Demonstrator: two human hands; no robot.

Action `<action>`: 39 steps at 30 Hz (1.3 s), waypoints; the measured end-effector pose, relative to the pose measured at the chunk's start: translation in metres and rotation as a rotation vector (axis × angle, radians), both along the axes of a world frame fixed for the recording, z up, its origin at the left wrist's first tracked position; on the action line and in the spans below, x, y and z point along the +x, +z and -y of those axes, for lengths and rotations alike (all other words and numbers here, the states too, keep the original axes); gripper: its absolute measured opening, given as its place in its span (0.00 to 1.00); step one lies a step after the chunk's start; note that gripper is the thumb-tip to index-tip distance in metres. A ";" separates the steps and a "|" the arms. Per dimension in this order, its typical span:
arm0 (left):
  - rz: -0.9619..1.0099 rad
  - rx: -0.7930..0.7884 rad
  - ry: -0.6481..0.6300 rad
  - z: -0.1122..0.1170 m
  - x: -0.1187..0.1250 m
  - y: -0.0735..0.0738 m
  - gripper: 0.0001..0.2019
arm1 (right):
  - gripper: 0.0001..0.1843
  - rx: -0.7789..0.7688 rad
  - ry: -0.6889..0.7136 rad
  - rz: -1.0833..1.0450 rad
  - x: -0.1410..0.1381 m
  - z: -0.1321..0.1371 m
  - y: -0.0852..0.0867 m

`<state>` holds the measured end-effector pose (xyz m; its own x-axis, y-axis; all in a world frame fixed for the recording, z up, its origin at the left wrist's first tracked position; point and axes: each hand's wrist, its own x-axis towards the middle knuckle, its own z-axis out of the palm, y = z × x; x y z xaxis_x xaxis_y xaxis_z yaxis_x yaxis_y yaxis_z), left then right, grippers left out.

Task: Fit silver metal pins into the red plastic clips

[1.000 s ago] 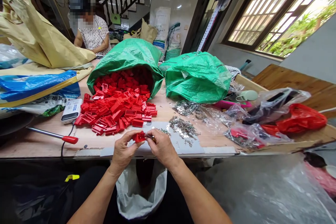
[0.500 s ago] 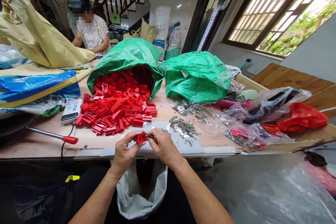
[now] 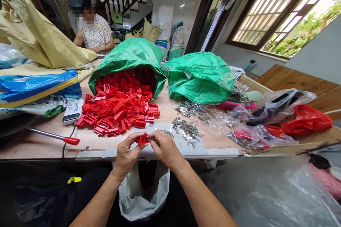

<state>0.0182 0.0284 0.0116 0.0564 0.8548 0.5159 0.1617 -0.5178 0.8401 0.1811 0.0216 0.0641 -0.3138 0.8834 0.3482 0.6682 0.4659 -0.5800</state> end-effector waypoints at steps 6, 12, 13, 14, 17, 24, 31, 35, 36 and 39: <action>0.019 0.005 -0.014 0.002 0.001 0.000 0.15 | 0.09 -0.057 0.022 -0.118 0.000 0.002 -0.001; 0.054 -0.010 -0.013 0.004 0.001 0.003 0.16 | 0.13 -0.223 -0.098 -0.360 0.008 0.004 -0.009; 0.045 0.001 -0.014 0.005 0.001 0.005 0.16 | 0.13 -0.243 -0.106 -0.388 0.008 0.004 -0.011; 0.033 0.014 -0.013 0.006 0.002 0.007 0.16 | 0.13 -0.264 -0.105 -0.413 0.008 0.005 -0.012; 0.007 0.045 -0.002 0.014 0.001 0.013 0.15 | 0.13 -0.353 -0.073 -0.510 0.005 0.008 -0.016; -0.019 0.076 0.050 0.034 -0.003 0.024 0.16 | 0.16 -0.490 0.043 -0.652 -0.001 0.023 -0.009; -0.084 0.129 0.066 0.049 -0.004 0.026 0.17 | 0.13 -0.310 -0.025 -0.374 0.000 0.039 -0.003; -0.095 0.143 0.066 0.056 -0.004 0.023 0.17 | 0.11 -0.278 -0.057 -0.294 -0.003 0.045 -0.002; -0.094 0.140 0.068 0.058 -0.004 0.022 0.17 | 0.10 -0.284 -0.071 -0.284 -0.003 0.046 -0.002; -0.089 0.124 0.074 0.061 -0.003 0.020 0.17 | 0.09 -0.303 -0.119 -0.270 -0.006 0.048 -0.005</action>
